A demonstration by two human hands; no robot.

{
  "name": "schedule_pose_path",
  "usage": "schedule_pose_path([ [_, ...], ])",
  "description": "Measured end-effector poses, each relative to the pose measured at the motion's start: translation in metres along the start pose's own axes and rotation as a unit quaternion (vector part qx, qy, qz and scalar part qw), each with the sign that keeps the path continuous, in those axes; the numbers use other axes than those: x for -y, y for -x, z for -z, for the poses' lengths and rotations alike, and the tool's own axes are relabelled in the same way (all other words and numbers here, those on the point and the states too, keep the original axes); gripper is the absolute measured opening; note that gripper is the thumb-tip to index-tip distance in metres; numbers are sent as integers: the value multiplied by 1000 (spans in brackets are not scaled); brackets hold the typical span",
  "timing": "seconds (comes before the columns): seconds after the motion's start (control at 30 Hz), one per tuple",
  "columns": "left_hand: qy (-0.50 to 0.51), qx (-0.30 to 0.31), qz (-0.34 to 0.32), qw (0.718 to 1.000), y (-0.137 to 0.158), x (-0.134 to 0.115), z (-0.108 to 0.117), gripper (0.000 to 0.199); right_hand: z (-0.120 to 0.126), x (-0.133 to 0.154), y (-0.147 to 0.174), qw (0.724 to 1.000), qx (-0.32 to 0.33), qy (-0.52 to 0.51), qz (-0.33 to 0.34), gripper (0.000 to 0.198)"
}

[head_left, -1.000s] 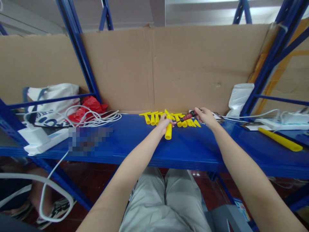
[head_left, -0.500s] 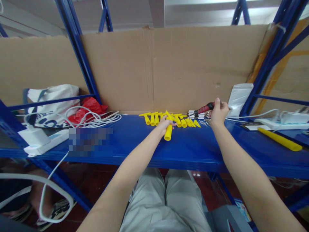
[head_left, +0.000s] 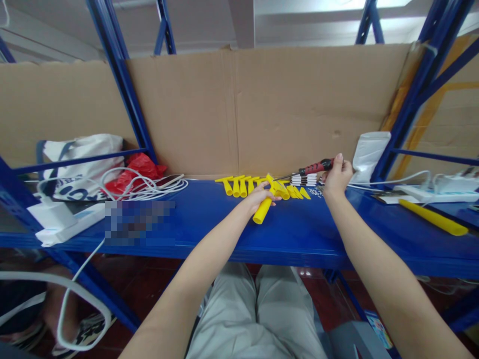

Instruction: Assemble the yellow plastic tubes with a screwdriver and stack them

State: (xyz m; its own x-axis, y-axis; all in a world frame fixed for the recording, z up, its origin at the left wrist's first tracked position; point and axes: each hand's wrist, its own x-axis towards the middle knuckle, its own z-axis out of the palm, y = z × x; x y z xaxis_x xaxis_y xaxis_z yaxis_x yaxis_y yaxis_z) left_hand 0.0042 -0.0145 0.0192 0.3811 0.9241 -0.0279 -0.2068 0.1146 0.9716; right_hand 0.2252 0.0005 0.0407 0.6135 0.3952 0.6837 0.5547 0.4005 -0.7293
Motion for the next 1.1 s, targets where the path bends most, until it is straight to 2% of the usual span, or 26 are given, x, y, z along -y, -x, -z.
schedule_pose_path([
  [0.13,-9,6,-5,1000,-1,2,1,89,0,1,1,1000,4,-1,5,81],
  [0.3,-9,11,-8,1000,-2,3,2,88,2,-2,-2,996,77,-40,18,77],
  [0.47,1,14,-4,1000,-2,2,2,89,1,-1,-1,999,20,-28,25,72],
  [0.63,0,19,1,1000,-2,2,2,87,2,3,1,998,47,-42,17,67],
  [0.8,3,25,3,1000,-3,3,3,87,3,1,0,999,18,-8,38,67],
  [0.97,8,25,3,1000,-3,2,2,86,4,-1,-2,996,73,-44,31,69],
  [1.1,12,23,6,1000,-1,0,2,85,4,2,1,997,54,-37,30,70],
])
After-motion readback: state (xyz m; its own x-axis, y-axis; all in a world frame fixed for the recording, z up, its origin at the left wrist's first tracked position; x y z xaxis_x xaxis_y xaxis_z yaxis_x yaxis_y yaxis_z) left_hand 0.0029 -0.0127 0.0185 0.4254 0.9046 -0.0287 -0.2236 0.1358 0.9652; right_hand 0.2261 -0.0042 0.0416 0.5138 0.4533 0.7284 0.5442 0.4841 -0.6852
